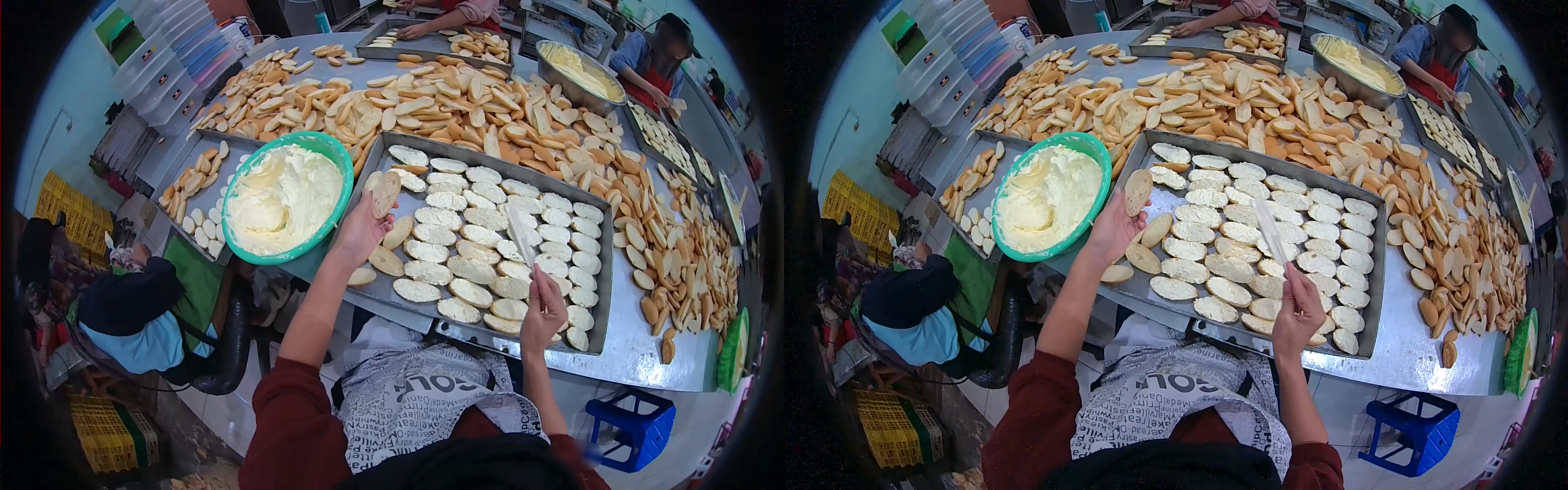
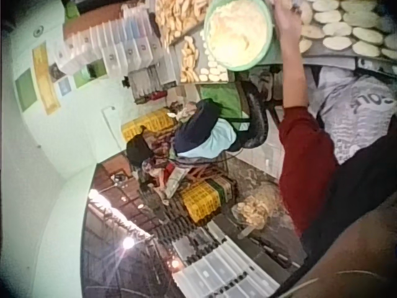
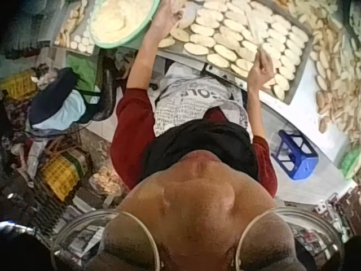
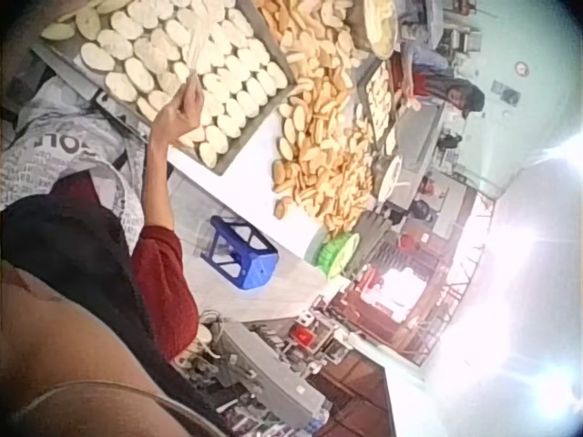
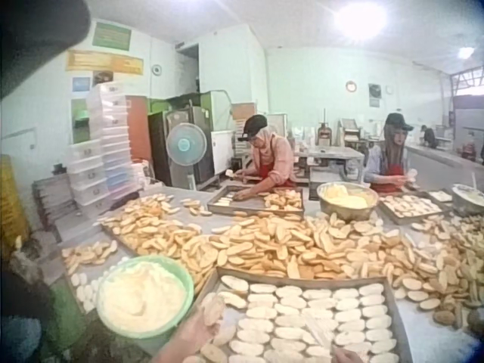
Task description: The person spreads a white creamy filling onto sliced bread rolls using a plastic spatula. They pick up a roll, scoop filling from a green bowl, spread it evenly, and place the roll onto a metal tray. The process is repeated continuously for multiple rolls.
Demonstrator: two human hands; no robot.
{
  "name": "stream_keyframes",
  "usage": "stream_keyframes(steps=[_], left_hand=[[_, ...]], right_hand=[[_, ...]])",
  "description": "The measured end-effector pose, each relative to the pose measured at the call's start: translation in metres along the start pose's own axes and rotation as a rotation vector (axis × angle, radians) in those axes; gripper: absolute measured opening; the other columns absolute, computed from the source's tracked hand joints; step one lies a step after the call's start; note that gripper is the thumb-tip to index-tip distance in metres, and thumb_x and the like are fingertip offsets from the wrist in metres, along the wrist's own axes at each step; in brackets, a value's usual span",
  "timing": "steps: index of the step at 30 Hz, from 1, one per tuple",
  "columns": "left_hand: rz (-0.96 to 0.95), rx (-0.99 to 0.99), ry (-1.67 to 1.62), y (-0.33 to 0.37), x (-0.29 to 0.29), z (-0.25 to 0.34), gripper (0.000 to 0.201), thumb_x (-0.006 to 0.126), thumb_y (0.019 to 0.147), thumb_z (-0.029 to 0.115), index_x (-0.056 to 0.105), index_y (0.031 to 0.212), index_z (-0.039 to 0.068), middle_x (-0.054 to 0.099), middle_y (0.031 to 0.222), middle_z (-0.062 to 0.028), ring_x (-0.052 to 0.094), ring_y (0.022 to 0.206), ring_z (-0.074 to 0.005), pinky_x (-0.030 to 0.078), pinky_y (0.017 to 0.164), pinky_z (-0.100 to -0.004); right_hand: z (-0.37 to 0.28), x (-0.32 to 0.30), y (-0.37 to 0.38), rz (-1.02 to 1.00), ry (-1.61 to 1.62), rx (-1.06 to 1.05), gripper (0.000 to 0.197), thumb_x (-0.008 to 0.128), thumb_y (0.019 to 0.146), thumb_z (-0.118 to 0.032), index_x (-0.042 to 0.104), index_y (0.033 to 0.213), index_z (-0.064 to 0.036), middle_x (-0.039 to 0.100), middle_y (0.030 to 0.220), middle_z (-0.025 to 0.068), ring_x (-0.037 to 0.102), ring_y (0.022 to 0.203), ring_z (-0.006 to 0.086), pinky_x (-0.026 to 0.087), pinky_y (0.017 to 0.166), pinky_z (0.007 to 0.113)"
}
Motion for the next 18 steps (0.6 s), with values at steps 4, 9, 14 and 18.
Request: stream_keyframes(steps=[4, 9, 14, 18], left_hand=[[-0.027, 0.008, -0.214, -0.030, 0.010, -0.011, 0.046, 0.039, 0.100, 0.034, 0.038, 0.133, 0.002, 0.053, 0.119, -0.0128, 0.056, 0.089, -0.0146, 0.049, 0.077, -0.0244], [-0.032, -0.037, -0.394, -0.067, 0.029, -0.026, 0.045, 0.037, 0.101, 0.022, 0.028, 0.138, -0.002, 0.047, 0.126, -0.0186, 0.051, 0.118, -0.0271, 0.047, 0.100, -0.0318], [-0.040, -0.066, -0.445, -0.090, 0.057, -0.022, 0.049, 0.041, 0.100, 0.023, 0.026, 0.138, -0.004, 0.047, 0.127, -0.0190, 0.041, 0.128, -0.0330, 0.040, 0.107, -0.0360], [-0.008, -0.066, -0.376, -0.102, 0.059, -0.022, 0.049, 0.046, 0.098, 0.027, 0.032, 0.137, 0.000, 0.049, 0.127, -0.0140, 0.048, 0.121, -0.0229, 0.043, 0.100, -0.0308]], right_hand=[[-0.007, 0.022, -0.010, -0.102, 0.170, 0.068, 0.026, 0.059, 0.088, 0.002, 0.067, 0.112, -0.0028, 0.066, 0.099, 0.0086, 0.060, 0.089, 0.0129, 0.045, 0.079, 0.023], [-0.022, 0.047, -0.022, -0.320, 0.335, 0.158, 0.025, 0.060, 0.087, 0.000, 0.067, 0.111, -0.0032, 0.067, 0.099, 0.0089, 0.060, 0.090, 0.0129, 0.046, 0.081, 0.024], [-0.033, 0.063, -0.027, -0.446, 0.452, 0.292, 0.026, 0.062, 0.089, -0.010, 0.066, 0.114, -0.0040, 0.067, 0.098, 0.0064, 0.055, 0.080, 0.0094, 0.042, 0.071, 0.021], [-0.036, 0.069, -0.025, -0.478, 0.471, 0.356, 0.026, 0.062, 0.089, -0.012, 0.066, 0.114, -0.0047, 0.068, 0.095, 0.0040, 0.044, 0.065, 0.0045, 0.034, 0.056, 0.019]])
Point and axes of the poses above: each hand's wrist, its own y-axis towards the middle knuckle, its own x-axis out of the palm, z = x × y, the point moved 5 cm from there along y, towards the middle knuckle
